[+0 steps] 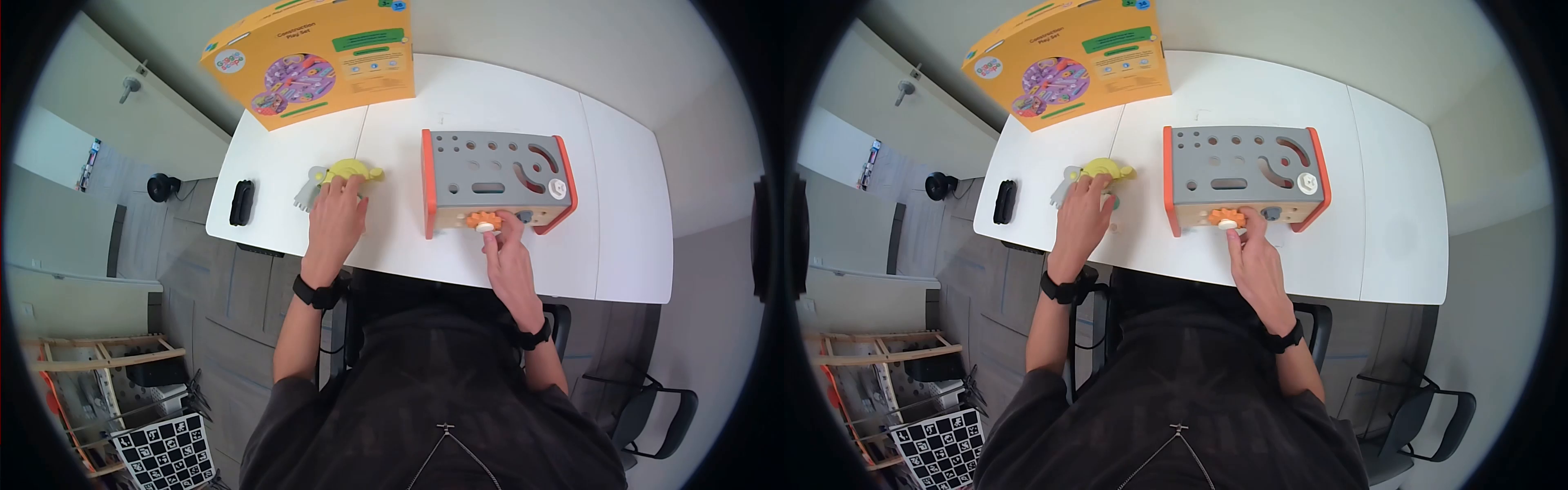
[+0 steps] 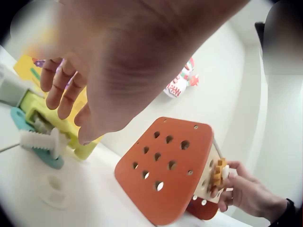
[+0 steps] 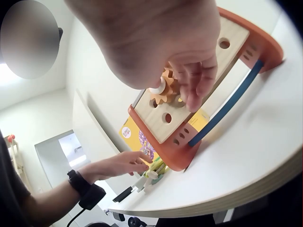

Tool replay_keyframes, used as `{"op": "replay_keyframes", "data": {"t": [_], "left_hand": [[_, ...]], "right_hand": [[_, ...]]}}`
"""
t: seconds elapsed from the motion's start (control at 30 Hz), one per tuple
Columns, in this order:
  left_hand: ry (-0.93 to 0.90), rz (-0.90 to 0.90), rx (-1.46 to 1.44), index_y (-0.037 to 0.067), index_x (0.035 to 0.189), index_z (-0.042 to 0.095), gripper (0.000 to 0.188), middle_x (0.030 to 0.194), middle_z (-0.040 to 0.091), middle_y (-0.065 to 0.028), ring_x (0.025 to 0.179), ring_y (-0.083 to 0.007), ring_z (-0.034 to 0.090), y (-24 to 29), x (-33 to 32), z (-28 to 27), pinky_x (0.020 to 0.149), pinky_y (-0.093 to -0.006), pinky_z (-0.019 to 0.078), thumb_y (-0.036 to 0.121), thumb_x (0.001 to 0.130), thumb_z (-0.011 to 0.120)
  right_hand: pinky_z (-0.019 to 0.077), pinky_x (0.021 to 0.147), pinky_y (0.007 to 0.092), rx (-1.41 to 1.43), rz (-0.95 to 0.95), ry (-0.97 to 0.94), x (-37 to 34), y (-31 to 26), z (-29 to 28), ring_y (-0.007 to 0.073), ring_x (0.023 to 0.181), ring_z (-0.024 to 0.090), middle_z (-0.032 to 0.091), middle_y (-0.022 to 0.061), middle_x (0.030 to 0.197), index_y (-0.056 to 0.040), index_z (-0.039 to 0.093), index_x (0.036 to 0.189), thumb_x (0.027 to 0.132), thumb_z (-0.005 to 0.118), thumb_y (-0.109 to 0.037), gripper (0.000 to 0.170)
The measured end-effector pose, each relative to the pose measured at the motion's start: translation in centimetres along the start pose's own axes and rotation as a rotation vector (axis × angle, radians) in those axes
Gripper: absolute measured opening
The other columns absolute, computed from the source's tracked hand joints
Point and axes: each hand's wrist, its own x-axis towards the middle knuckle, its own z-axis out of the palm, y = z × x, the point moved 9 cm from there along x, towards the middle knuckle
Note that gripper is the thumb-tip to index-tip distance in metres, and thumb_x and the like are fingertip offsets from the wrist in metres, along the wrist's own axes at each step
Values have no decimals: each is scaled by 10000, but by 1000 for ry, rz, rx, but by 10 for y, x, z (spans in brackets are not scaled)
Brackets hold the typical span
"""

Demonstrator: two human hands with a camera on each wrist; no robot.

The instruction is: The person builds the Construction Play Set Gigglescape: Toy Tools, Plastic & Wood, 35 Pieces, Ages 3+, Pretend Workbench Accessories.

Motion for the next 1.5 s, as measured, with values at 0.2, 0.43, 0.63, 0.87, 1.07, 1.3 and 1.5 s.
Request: {"op": "replay_keyframes", "data": {"t": [0.2, 0.43, 0.63, 0.87, 1.07, 1.3, 1.5], "left_hand": [[-34, -28, 113, 89, 1204, 674, 317, 1067, 668, -123, 999, -342, 693, -28, -9, 33, 823, -475, 582, 154, 919, 796], [-22, 27, 88, 69, 1143, 673, 288, 996, 683, -112, 940, -317, 713, -26, 1, 30, 784, -445, 587, 165, 908, 809], [-87, -85, -553, 58, 1149, 666, 238, 968, 694, -74, 845, -217, 697, 1, 32, 16, 733, -374, 558, 152, 967, 787], [-68, -298, -1308, 84, 1271, 575, 254, 1023, 682, -23, 917, -123, 681, 15, 51, 59, 782, -293, 530, 202, 1073, 681], [-39, -407, -1652, 93, 1304, 517, 254, 1071, 692, -70, 984, -152, 695, 25, 45, 80, 867, -296, 529, 243, 1123, 611], [-53, -412, -1538, 82, 1288, 537, 247, 1128, 701, -94, 1048, -158, 688, 24, 49, 83, 911, -311, 525, 272, 1137, 577], [-168, -277, -1193, 44, 1293, 614, 329, 1223, 703, -73, 1180, -152, 635, 38, 53, 93, 987, -319, 494, 330, 1141, 554]], "right_hand": [[574, 816, 436, 52, -31, 69, -7, 12, -10, 332, 904, 731, 719, 181, 1180, -2, 359, 1507, 1112, 560, -180, 478], [521, 814, 325, 99, -45, 210, -22, 31, -42, 155, 845, 608, 656, 107, 1145, -15, 402, 1499, 1129, 494, -119, 395], [507, 791, 321, 165, 105, 452, -30, 71, -82, 146, 878, 599, 619, 76, 1139, -27, 449, 1474, 1122, 472, -110, 363], [498, 789, 308, 179, 189, 515, -28, 93, -98, 146, 937, 606, 583, 75, 1229, -17, 442, 1470, 1135, 442, -129, 353], [506, 825, 318, 207, 210, 484, -25, 104, -92, 159, 1012, 609, 568, 90, 1292, -20, 441, 1479, 1131, 461, -129, 365], [516, 955, 364, 139, 245, 419, -15, 115, -79, 229, 1197, 590, 563, 123, 1363, -22, 451, 1476, 1117, 528, -150, 389], [477, 1044, 425, 46, 177, 278, 2, 118, -63, 281, 1220, 592, 560, 153, 1358, -14, 521, 1413, 1083, 606, -166, 373]]}}
